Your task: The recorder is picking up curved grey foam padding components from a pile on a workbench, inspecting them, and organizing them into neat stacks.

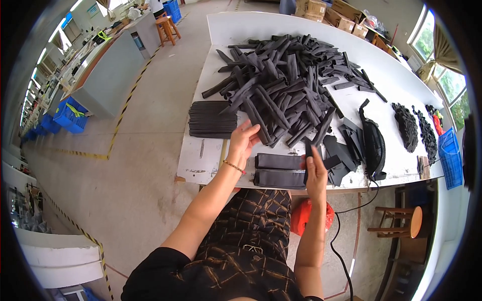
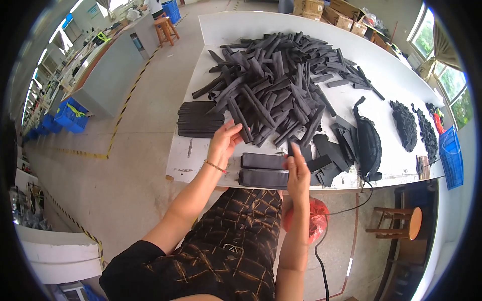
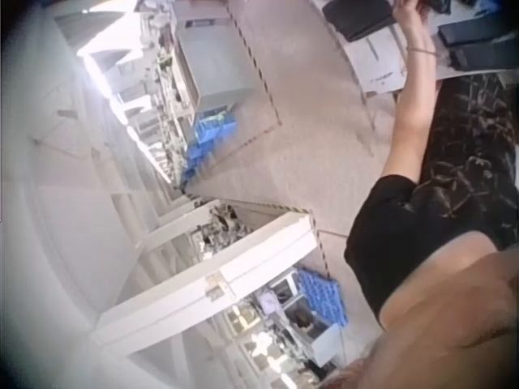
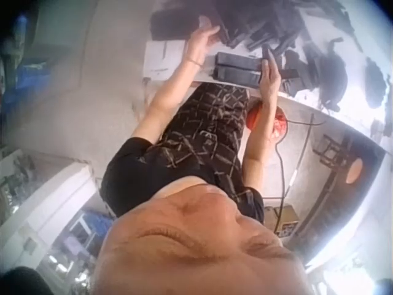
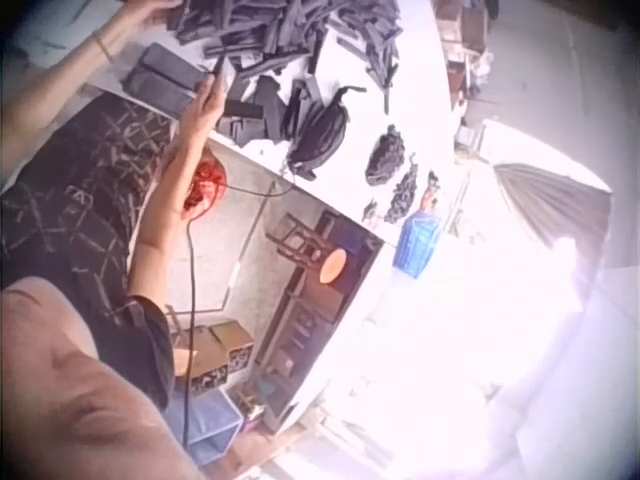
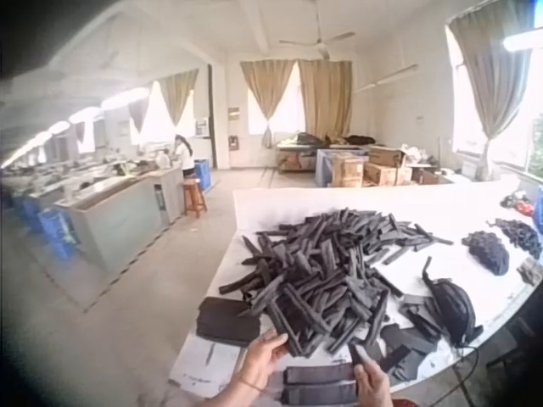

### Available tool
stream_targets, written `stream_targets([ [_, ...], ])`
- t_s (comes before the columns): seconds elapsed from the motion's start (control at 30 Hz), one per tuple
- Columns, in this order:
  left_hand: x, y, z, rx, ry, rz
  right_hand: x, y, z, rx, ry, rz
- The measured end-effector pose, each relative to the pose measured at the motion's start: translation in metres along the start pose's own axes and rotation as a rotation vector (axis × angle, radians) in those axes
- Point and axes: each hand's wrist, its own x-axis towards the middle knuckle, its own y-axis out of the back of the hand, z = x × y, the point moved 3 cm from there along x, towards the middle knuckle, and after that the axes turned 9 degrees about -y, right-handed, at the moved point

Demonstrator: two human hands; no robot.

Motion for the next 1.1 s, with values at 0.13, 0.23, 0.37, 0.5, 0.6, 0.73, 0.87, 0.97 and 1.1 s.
stream_targets([
  [0.13,-0.018,0.016,-0.011,-0.234,0.319,-0.067,-0.019,-0.028,-0.010,-0.216,0.183,-0.134],
  [0.23,-0.034,0.013,-0.006,-0.322,0.415,-0.103,-0.032,-0.037,-0.011,-0.147,0.121,-0.095],
  [0.37,-0.048,-0.002,0.013,-0.277,0.353,-0.169,-0.040,-0.032,-0.015,-0.207,0.216,-0.029],
  [0.5,-0.051,-0.003,0.026,-0.216,0.282,-0.194,-0.051,-0.032,-0.037,-0.329,0.296,0.043],
  [0.6,-0.051,-0.001,0.025,-0.193,0.272,-0.203,-0.055,-0.036,-0.053,-0.297,0.269,0.064],
  [0.73,-0.057,-0.005,0.022,-0.179,0.274,-0.203,-0.054,-0.036,-0.046,-0.362,0.320,0.024],
  [0.87,-0.065,-0.011,0.020,-0.156,0.293,-0.211,-0.055,-0.040,-0.052,-0.548,0.433,0.093],
  [0.97,-0.066,-0.010,0.018,-0.154,0.319,-0.232,-0.056,-0.042,-0.060,-0.685,0.509,0.156],
  [1.1,-0.068,-0.009,0.022,-0.087,0.324,-0.233,-0.056,-0.044,-0.064,-0.826,0.602,0.221],
])
